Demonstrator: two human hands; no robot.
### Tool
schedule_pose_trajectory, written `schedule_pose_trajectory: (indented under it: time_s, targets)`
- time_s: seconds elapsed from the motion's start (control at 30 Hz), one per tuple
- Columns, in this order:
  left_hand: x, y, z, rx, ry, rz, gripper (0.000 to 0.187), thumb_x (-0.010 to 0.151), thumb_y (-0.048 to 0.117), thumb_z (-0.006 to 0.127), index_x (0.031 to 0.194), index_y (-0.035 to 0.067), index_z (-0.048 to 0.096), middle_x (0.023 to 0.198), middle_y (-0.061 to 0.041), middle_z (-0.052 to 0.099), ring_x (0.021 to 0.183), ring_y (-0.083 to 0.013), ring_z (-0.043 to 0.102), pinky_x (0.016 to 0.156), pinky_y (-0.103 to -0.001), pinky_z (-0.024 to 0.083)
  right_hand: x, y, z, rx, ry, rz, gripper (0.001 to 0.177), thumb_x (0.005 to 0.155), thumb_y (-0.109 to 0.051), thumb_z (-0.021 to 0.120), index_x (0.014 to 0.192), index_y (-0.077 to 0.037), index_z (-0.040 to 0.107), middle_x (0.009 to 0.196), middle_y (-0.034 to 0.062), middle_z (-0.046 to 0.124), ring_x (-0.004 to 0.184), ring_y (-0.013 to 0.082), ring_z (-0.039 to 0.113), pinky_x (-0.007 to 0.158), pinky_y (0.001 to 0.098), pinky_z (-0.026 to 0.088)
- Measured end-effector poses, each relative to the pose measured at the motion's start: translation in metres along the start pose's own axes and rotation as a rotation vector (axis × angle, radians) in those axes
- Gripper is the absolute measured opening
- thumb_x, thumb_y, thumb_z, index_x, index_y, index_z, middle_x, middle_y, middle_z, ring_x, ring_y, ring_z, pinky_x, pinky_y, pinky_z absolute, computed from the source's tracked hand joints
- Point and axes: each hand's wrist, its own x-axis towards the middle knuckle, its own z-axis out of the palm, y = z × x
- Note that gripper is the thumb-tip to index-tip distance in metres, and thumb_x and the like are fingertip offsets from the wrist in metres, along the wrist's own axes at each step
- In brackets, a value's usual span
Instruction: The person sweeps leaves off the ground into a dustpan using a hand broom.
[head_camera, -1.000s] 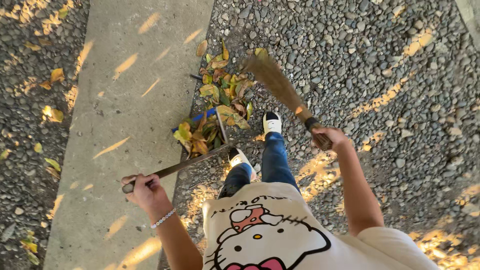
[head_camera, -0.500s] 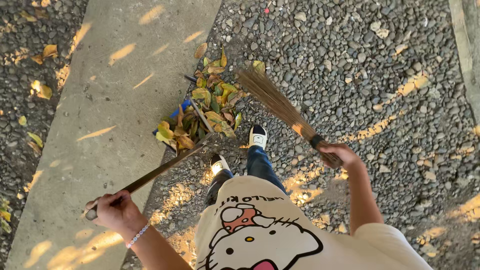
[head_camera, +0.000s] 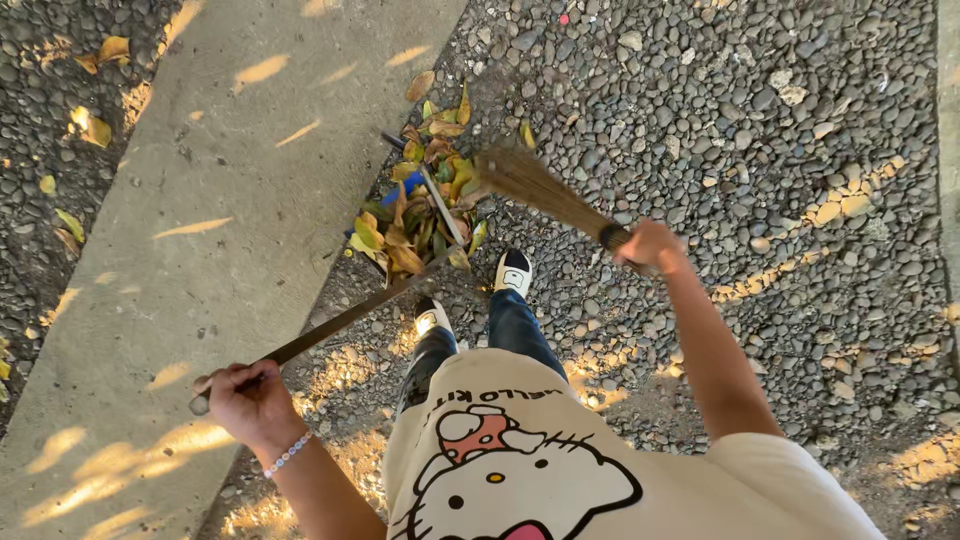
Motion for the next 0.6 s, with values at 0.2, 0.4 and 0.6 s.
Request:
schedule_pose_trajectory:
  time_s: [0.2, 0.4, 0.6]
  targets:
    - [-0.003, -0.02, 0.005, 0.091, -0.003, -0.002, 0.044, 0.081, -0.021, 0.049, 0.093, 0.021, 0.057, 0.075, 0.002, 0.051, 0.069, -0.011, 0.047, 0.065, -0.025, 0.041, -0.05, 0.052, -0.027, 0.149, 0.084, -0.165, 0.062, 0.066, -0.03, 0.095, 0.121, -0.01, 0.073, 0.107, 0.0109, 0.074, 0.087, 0.0174, 0.065, 0.077, 0.0311, 0.05]
    - [-0.014, -0.02, 0.001, 0.17, -0.038, 0.069, 0.039, 0.082, -0.021, 0.048, 0.088, 0.017, 0.049, 0.075, 0.002, 0.045, 0.068, -0.0105, 0.04, 0.064, -0.025, 0.04, -0.036, -0.023, -0.043, 0.333, 0.109, 0.062, 0.044, 0.083, -0.026, 0.078, 0.117, 0.002, 0.076, 0.097, 0.0204, 0.079, 0.072, 0.0249, 0.07, 0.062, 0.0365, 0.055]
    - [-0.024, -0.013, -0.009, 0.098, 0.046, 0.098, 0.04, 0.084, -0.023, 0.05, 0.091, 0.017, 0.053, 0.077, 0.002, 0.048, 0.07, -0.0105, 0.044, 0.067, -0.026, 0.045, 0.002, -0.09, -0.002, -0.151, 0.168, 0.072, 0.06, 0.078, -0.034, 0.087, 0.12, 0.003, 0.064, 0.107, 0.0168, 0.07, 0.084, 0.0247, 0.067, 0.074, 0.0372, 0.055]
